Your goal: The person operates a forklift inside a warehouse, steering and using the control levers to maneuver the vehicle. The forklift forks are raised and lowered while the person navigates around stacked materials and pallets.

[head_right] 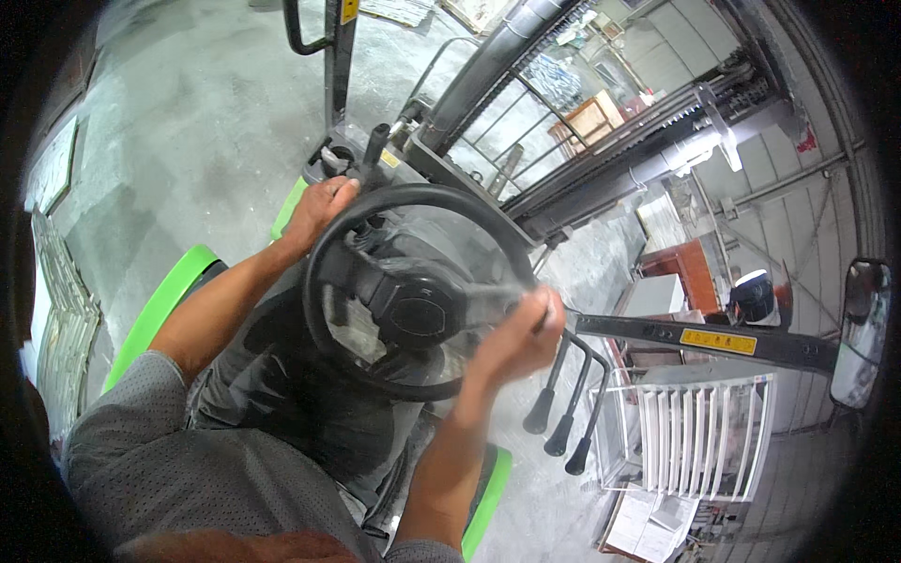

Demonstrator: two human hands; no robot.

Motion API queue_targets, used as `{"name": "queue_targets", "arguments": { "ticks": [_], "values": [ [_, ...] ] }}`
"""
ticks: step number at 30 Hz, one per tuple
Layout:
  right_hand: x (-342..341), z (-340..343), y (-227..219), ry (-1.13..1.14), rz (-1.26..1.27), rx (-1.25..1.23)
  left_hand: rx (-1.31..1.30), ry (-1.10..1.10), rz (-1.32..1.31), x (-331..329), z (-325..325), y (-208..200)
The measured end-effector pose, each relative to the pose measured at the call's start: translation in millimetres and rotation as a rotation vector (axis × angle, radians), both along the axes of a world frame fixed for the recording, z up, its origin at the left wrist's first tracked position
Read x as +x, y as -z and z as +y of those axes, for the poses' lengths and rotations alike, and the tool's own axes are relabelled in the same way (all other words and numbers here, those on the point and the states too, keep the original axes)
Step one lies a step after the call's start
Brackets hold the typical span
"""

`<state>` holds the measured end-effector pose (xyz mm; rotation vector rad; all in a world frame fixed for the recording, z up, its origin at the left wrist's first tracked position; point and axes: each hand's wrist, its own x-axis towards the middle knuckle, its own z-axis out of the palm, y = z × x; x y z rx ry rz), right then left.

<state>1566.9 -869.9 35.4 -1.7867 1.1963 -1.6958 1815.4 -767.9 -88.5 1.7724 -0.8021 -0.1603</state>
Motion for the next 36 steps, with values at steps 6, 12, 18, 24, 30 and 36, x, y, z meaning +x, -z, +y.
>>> {"name": "queue_targets", "arguments": {
  "ticks": [6, 12, 18, 24, 30, 36],
  "values": [
    [-55.8, 38.5, 18.0, 0.055, 0.056, 0.173, 0.029, -0.032, 0.014, -13.8, 7.5, -9.6],
    [-84.1, 80.0, 36.4, 0.062, 0.138, 0.119, 0.009, -0.021, 0.096, -28.4, 19.2, -14.5],
    [-101.8, 112.5, 51.0, 0.055, 0.104, 0.228, 0.013, 0.028, 0.046, -38.7, 34.9, -11.9],
    [-108.0, 128.0, 52.0, 0.024, 0.165, 0.19, -0.009, -0.013, 0.084, -48.7, 30.9, -18.0],
    [-107.4, 133.3, 53.4, 0.04, 0.14, 0.14, 0.005, -0.029, 0.044, -52.7, 32.9, -26.4],
    [-104.2, 140.5, 50.9, 0.056, 0.129, 0.167, 0.011, -0.032, 0.118, -52.3, 43.3, -29.4]
  ]
}}
